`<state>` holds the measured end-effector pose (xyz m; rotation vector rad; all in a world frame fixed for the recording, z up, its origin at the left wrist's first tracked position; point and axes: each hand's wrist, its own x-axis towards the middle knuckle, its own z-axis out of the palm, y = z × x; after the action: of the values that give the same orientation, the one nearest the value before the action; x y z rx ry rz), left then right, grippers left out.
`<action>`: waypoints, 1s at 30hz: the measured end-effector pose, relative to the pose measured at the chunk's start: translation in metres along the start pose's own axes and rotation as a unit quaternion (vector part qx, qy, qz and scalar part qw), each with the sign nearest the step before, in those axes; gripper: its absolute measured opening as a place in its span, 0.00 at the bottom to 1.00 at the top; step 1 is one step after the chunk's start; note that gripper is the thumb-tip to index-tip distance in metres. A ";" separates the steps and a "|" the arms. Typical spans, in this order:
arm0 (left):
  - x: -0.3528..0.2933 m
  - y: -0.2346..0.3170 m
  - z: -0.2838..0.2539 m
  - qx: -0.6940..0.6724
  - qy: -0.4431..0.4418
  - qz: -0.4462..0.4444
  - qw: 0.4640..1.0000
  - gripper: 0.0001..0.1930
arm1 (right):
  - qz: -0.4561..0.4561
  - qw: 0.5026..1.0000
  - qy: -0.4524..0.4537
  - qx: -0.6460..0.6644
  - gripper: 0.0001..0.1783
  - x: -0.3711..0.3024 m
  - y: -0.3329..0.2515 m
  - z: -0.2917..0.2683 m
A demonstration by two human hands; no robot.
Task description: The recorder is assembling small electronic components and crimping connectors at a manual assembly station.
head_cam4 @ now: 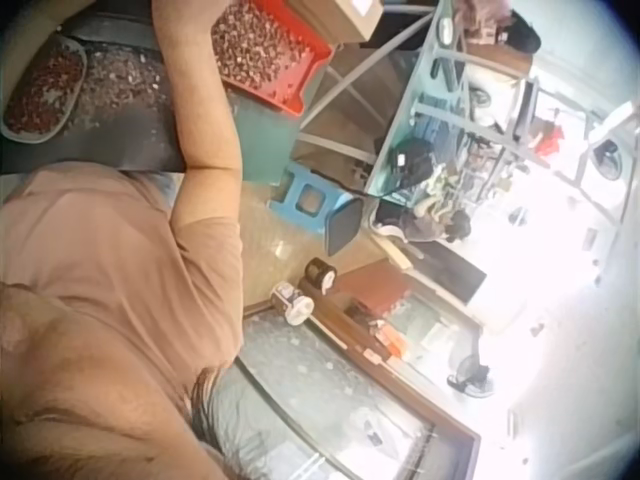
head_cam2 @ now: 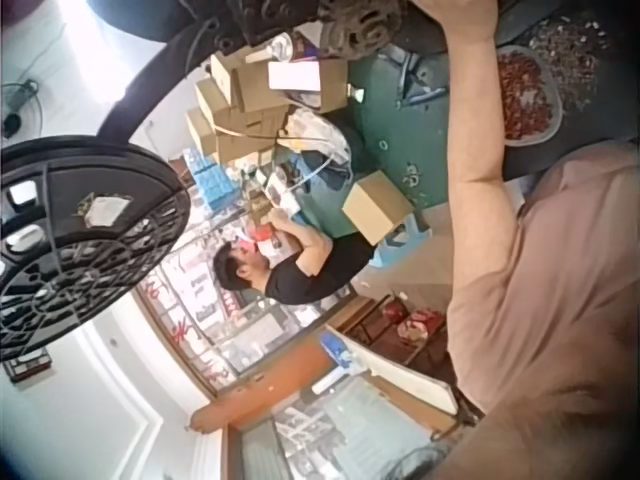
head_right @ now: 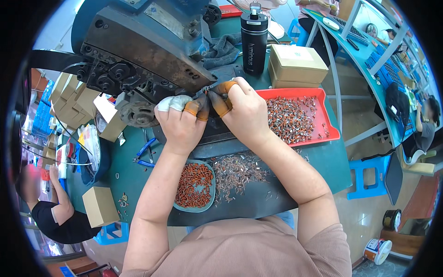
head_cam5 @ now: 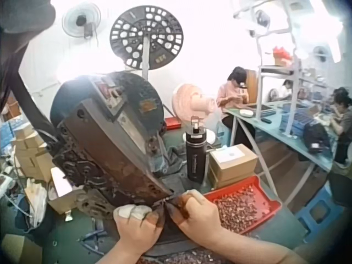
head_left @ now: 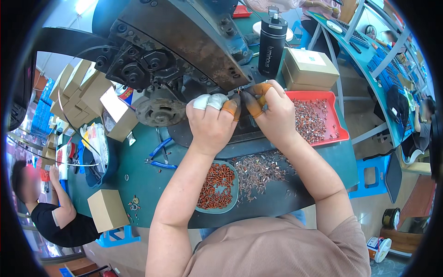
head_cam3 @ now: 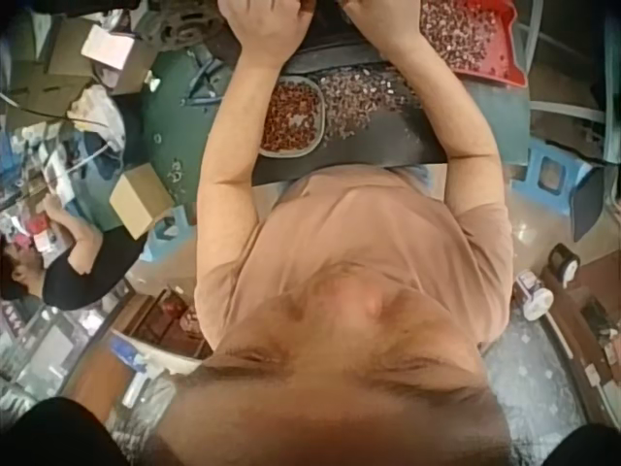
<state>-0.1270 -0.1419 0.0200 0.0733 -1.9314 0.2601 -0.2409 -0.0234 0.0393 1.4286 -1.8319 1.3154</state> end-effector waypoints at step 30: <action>0.001 0.007 -0.019 -0.018 -0.011 -0.022 1.000 0.14 | 0.185 0.953 -0.082 0.227 0.07 -0.010 -0.016 -0.005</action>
<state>-0.1111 -0.1305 0.0262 0.0945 -1.9538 0.1952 -0.2235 -0.0140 0.0404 1.4961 -2.0689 1.9600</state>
